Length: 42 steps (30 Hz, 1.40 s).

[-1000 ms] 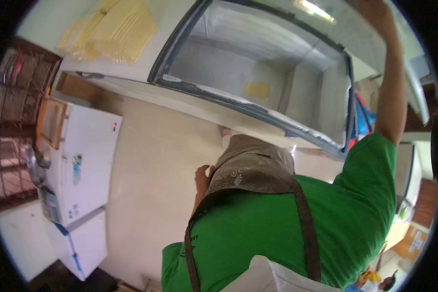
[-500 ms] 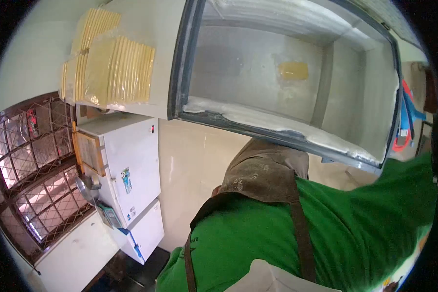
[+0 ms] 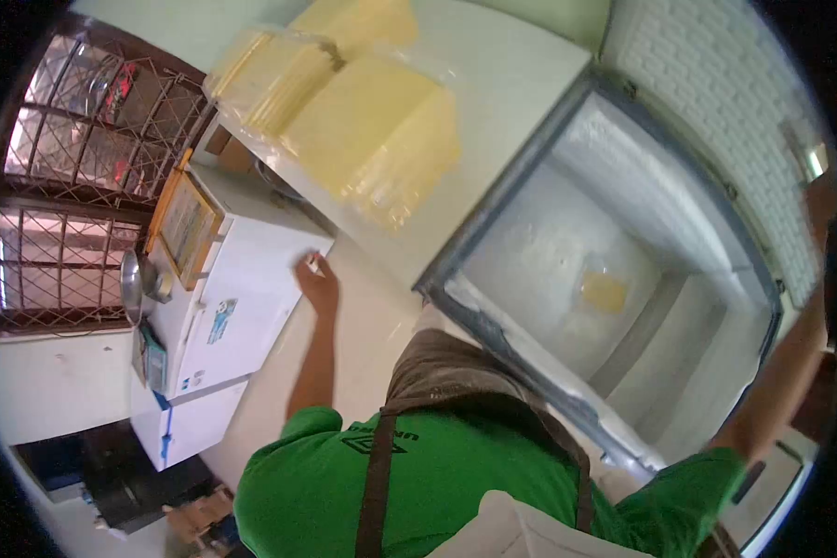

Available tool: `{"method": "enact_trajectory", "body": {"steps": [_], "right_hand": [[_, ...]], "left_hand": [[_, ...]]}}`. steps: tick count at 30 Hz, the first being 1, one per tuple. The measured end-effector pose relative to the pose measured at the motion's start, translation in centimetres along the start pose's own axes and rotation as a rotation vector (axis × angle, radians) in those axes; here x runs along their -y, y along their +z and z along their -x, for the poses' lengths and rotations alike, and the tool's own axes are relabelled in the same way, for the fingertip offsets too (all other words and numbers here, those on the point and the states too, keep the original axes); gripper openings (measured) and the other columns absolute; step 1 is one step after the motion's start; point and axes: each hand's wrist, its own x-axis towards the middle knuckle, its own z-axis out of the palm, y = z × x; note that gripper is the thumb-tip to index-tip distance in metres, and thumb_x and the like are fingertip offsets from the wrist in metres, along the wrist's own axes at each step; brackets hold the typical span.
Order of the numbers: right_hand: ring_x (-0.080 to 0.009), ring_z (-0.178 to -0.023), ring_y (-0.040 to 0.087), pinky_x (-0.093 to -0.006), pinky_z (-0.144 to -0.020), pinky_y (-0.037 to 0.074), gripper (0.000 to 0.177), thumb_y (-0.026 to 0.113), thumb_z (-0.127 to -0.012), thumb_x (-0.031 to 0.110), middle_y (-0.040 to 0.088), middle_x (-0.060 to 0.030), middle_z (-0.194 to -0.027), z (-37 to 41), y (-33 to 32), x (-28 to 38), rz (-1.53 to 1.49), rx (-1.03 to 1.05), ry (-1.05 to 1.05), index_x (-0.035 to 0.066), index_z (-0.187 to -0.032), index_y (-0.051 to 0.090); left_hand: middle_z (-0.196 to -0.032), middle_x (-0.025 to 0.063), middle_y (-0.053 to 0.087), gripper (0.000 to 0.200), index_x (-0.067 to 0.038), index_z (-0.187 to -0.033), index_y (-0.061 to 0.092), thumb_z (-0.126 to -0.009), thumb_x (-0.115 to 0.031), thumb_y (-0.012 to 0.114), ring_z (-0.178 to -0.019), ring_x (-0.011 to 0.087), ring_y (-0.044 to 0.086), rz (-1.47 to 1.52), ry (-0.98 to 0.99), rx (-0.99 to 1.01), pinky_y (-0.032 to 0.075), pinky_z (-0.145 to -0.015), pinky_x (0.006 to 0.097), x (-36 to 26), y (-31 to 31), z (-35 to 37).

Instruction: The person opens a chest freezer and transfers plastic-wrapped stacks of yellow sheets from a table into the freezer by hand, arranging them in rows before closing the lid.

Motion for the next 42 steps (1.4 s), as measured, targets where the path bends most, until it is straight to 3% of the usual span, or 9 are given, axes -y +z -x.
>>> {"method": "enact_trajectory", "body": {"steps": [4, 12, 17, 22, 24, 27, 34, 38, 42], "right_hand": [[-0.0299, -0.122, 0.054, -0.0411, -0.103, 0.043, 0.044, 0.073, -0.083, 0.02, 0.058, -0.0119, -0.13, 8.0, 3.6, 20.7, -0.676, 0.531, 0.004, 0.011, -0.123, 0.058], [-0.0306, -0.105, 0.064, -0.0374, -0.091, 0.05, 0.033, 0.072, -0.084, 0.015, 0.066, -0.0163, -0.112, 16.1, 7.6, 38.1, -1.106, 0.66, 0.083, 0.006, -0.114, 0.064], [-0.0239, -0.1, 0.066, -0.0337, -0.088, 0.051, 0.034, 0.07, -0.086, 0.018, 0.069, -0.0149, -0.107, 18.5, 7.6, 37.2, -1.091, 0.638, 0.419, 0.003, -0.116, 0.063], [-0.0284, -0.091, 0.067, -0.0367, -0.082, 0.052, 0.032, 0.069, -0.086, 0.018, 0.068, -0.0166, -0.104, 18.2, 7.4, 39.1, -1.033, 0.538, 0.345, 0.003, -0.114, 0.064], [-0.0285, -0.087, 0.066, -0.0366, -0.078, 0.052, 0.03, 0.069, -0.086, 0.018, 0.067, -0.0164, -0.099, 16.0, 6.1, 40.3, -1.084, 0.548, 0.274, 0.003, -0.111, 0.064], [-0.0259, -0.086, 0.066, -0.0344, -0.077, 0.052, 0.029, 0.069, -0.087, 0.02, 0.067, -0.0166, -0.096, 12.4, 4.9, 42.4, -1.191, 0.426, 0.229, 0.001, -0.109, 0.064], [-0.0244, -0.097, 0.064, -0.0343, -0.081, 0.052, 0.061, 0.072, -0.085, 0.031, 0.062, -0.0236, -0.108, 6.7, 6.8, 49.8, -2.035, 0.562, 0.616, -0.005, -0.125, 0.045], [-0.0365, -0.1, 0.063, -0.041, -0.083, 0.051, 0.06, 0.069, -0.085, 0.029, 0.059, -0.0329, -0.107, 9.1, 10.4, 51.6, -1.348, 0.537, 0.733, -0.013, -0.117, 0.041], [-0.0398, -0.1, 0.062, -0.0429, -0.082, 0.05, 0.056, 0.067, -0.086, 0.027, 0.059, -0.034, -0.103, 8.8, 9.4, 50.8, -1.321, 0.581, 0.764, -0.014, -0.114, 0.042]], "left_hand": [[-0.111, 0.0228, 0.06, 0.023, -0.001, -0.108, 0.061, -0.086, -0.009, 0.06, -0.11, 0.0408, 0.051, 0.037, 0.436, -0.165, 0.04, -0.095, 0.0493, 0.1, 1.5, -24.3], [-0.12, 0.0282, 0.054, 0.054, -0.004, -0.131, 0.049, -0.082, -0.025, 0.058, -0.111, 0.0437, 0.054, -0.27, 0.578, 0.509, 0.043, -0.098, 0.05, 0.8, 10.1, -46.2], [-0.106, 0.0243, 0.061, 0.045, -0.004, -0.123, 0.052, -0.083, -0.024, 0.057, -0.097, 0.0422, 0.062, -0.35, 0.662, 0.595, 0.049, -0.087, 0.0493, -0.1, 11.4, -47.8], [-0.086, 0.0206, 0.065, 0.019, -0.004, -0.085, 0.063, -0.086, -0.022, 0.061, -0.088, 0.0393, 0.064, -0.332, 0.692, 0.362, 0.05, -0.076, 0.0497, 0.8, 12.5, -51.9], [-0.084, 0.0215, 0.064, 0.023, -0.001, -0.093, 0.066, -0.085, -0.023, 0.065, -0.083, 0.0369, 0.064, -0.077, 0.854, 0.367, 0.05, -0.073, 0.048, -2.1, 6.4, -55.0], [-0.079, 0.0092, 0.067, 0.028, 0.002, -0.096, 0.066, -0.091, -0.026, 0.066, -0.08, 0.0165, 0.064, 0.41, 0.288, 0.858, 0.051, -0.071, 0.0321, -9.6, -4.5, -54.9], [-0.089, 0.0019, 0.067, 0.024, -0.003, -0.102, 0.064, -0.09, -0.023, 0.069, -0.078, 0.0088, 0.06, 0.995, 0.041, 1.123, 0.049, -0.071, 0.0227, -9.7, 3.5, -47.5], [-0.09, 0.0014, 0.066, 0.021, -0.003, -0.1, 0.064, -0.091, -0.021, 0.068, -0.076, 0.0069, 0.058, 1.021, 0.035, 1.343, 0.047, -0.067, 0.0222, -8.4, 10.0, -40.2], [-0.089, 0.002, 0.066, 0.024, 0.0, -0.105, 0.063, -0.092, -0.019, 0.067, -0.073, 0.0061, 0.056, 0.856, 0.089, 1.33, 0.047, -0.065, 0.0224, -9.7, 9.9, -38.6]]}}
